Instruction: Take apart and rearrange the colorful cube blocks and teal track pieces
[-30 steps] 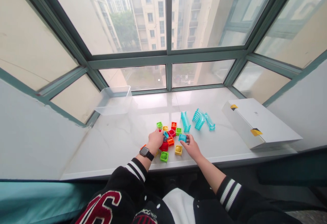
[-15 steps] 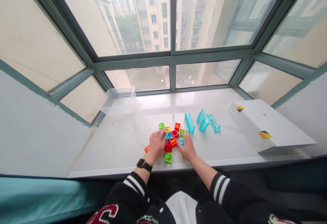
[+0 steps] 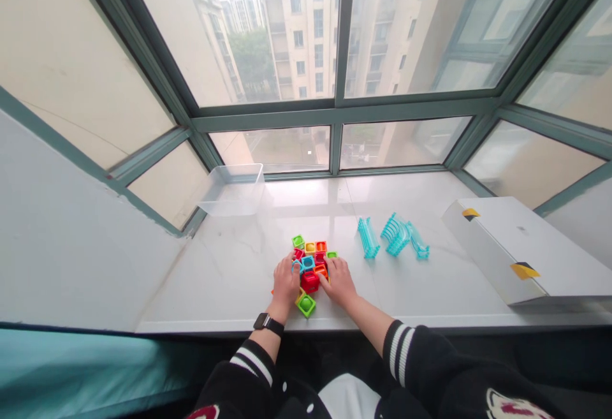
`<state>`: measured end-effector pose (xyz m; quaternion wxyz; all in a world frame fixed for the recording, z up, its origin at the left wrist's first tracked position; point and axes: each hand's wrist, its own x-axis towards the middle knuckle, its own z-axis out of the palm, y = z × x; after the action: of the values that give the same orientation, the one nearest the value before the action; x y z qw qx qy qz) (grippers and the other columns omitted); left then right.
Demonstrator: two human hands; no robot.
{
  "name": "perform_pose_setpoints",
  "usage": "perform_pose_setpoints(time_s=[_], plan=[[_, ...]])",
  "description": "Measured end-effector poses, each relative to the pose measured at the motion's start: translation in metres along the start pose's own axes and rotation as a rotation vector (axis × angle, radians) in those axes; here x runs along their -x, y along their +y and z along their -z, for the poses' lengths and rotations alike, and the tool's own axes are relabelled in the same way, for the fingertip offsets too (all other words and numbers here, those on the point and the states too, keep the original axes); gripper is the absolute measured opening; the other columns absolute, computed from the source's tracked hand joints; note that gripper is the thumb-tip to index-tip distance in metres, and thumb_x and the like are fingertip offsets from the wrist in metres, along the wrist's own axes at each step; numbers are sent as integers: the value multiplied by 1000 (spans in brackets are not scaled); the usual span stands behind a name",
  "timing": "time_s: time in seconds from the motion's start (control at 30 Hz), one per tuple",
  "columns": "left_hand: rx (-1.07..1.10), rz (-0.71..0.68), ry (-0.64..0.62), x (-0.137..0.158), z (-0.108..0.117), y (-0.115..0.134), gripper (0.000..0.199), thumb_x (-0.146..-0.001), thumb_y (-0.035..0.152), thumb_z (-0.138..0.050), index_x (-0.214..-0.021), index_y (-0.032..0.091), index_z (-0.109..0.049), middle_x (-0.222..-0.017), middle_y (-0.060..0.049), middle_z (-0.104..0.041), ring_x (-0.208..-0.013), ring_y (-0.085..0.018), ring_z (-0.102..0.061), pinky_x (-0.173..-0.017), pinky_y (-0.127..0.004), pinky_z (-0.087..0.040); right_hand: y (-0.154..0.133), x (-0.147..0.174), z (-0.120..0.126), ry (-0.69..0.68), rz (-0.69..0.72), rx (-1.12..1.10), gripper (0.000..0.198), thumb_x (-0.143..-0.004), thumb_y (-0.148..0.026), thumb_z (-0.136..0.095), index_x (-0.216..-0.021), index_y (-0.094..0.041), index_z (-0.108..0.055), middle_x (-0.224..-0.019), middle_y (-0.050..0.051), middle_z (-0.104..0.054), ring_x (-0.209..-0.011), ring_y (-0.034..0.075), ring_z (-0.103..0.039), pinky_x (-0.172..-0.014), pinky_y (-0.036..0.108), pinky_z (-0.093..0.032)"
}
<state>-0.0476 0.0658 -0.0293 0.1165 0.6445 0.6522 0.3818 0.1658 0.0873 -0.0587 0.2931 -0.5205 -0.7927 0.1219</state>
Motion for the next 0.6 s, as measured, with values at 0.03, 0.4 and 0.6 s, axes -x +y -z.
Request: perform_pose_setpoints(time_s=[0.03, 0.4, 0.6], plan=[[-2, 11, 16, -1, 3, -1, 46, -111, 43, -32, -145, 23, -56, -137, -13, -68, -127, -29, -62, -110, -53, -47, -5, -2, -2, -6, 5, -2, 54, -102, -43, -55, -148, -15, -58, -130, 18, -63, -123, 34, -51, -113, 53, -44], [-20, -22, 131, -25, 45, -23, 41, -110, 36, -31, -108, 23, -70, -108, -9, -74, -105, -26, -67, -100, -46, -51, -51, -11, -30, -71, -37, 37, 50, -102, -31, -50, -150, -18, -58, -140, 17, -59, -131, 34, -48, -115, 51, -41], [-98, -102, 221, 18, 72, -13, 31, -105, 32, -43, -129, 22, -60, -125, -12, -69, -120, -29, -63, -109, -50, -48, -52, -11, -34, -99, -41, -26, 54, -102, -31, -48, -153, -16, -55, -147, 19, -53, -137, 34, -46, -119, 52, -40]])
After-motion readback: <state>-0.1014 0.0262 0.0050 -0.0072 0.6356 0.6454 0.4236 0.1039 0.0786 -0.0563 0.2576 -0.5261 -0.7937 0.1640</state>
